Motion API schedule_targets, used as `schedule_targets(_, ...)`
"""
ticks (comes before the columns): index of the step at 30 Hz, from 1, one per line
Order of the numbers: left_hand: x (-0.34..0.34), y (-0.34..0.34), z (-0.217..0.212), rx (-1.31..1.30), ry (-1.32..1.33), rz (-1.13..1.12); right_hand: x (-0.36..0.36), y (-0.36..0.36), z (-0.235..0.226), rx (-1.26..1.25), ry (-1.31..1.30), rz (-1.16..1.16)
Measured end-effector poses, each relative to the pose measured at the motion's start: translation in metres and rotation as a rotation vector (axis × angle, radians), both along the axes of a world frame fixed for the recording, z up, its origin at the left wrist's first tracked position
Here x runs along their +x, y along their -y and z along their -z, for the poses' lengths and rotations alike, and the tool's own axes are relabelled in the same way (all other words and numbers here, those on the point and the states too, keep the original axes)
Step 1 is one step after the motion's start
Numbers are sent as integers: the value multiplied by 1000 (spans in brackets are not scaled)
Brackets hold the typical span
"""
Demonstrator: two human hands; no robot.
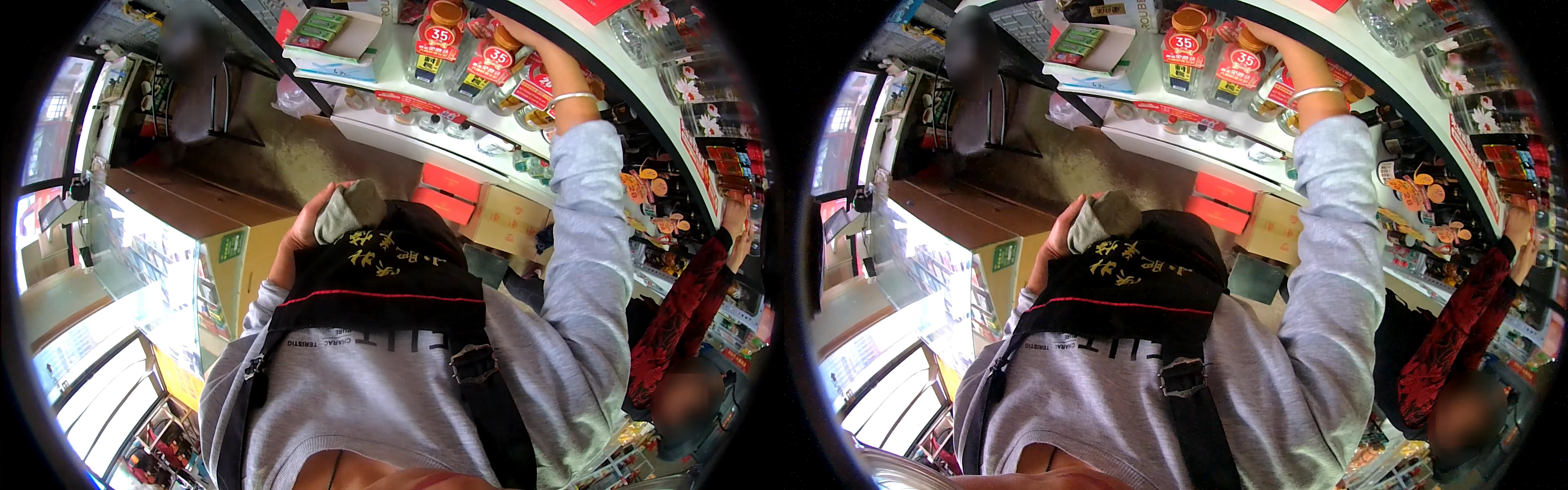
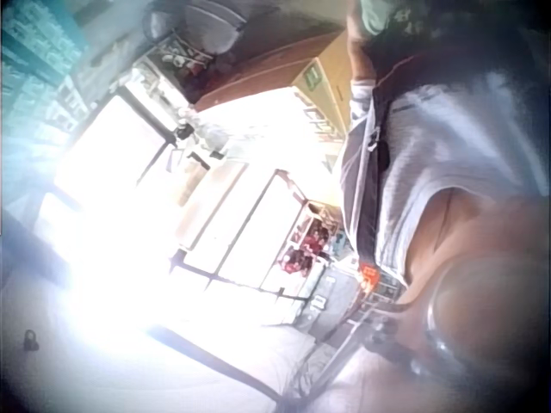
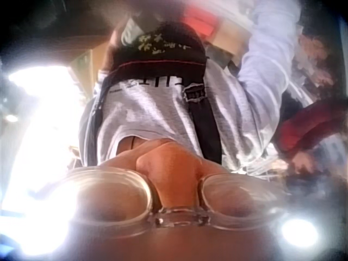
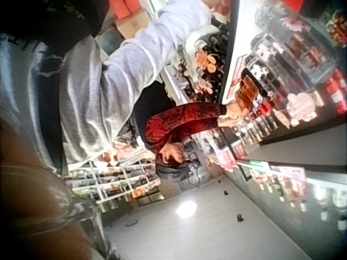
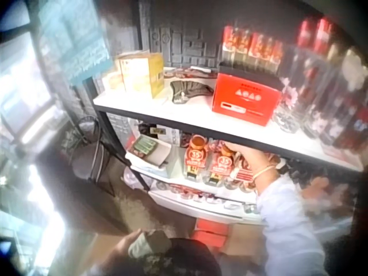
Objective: The person wipes the shelves in a store using a cloth. They move bottles and other items to clean the surfaces and then place them back.
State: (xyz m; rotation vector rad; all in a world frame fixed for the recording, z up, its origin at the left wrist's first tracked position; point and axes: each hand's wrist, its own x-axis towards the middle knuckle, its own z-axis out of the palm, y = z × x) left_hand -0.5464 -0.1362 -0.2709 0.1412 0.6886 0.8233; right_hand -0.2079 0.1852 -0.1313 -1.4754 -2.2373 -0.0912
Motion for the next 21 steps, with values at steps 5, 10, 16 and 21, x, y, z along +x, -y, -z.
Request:
schedule_targets(5,-3,1,1,7,-26,8,-11,55,-8,131,-21,103)
schedule_targets(10,-3,1,3,-18,22,2,-23,158,32,96,-503,121)
schedule_targets(16,3,-18,-9,-24,-49,69,-40,199,131,-439,-808,119)
schedule_targets(21,18,-43,-26,2,9,98,-71,237,132,-614,-828,-21)
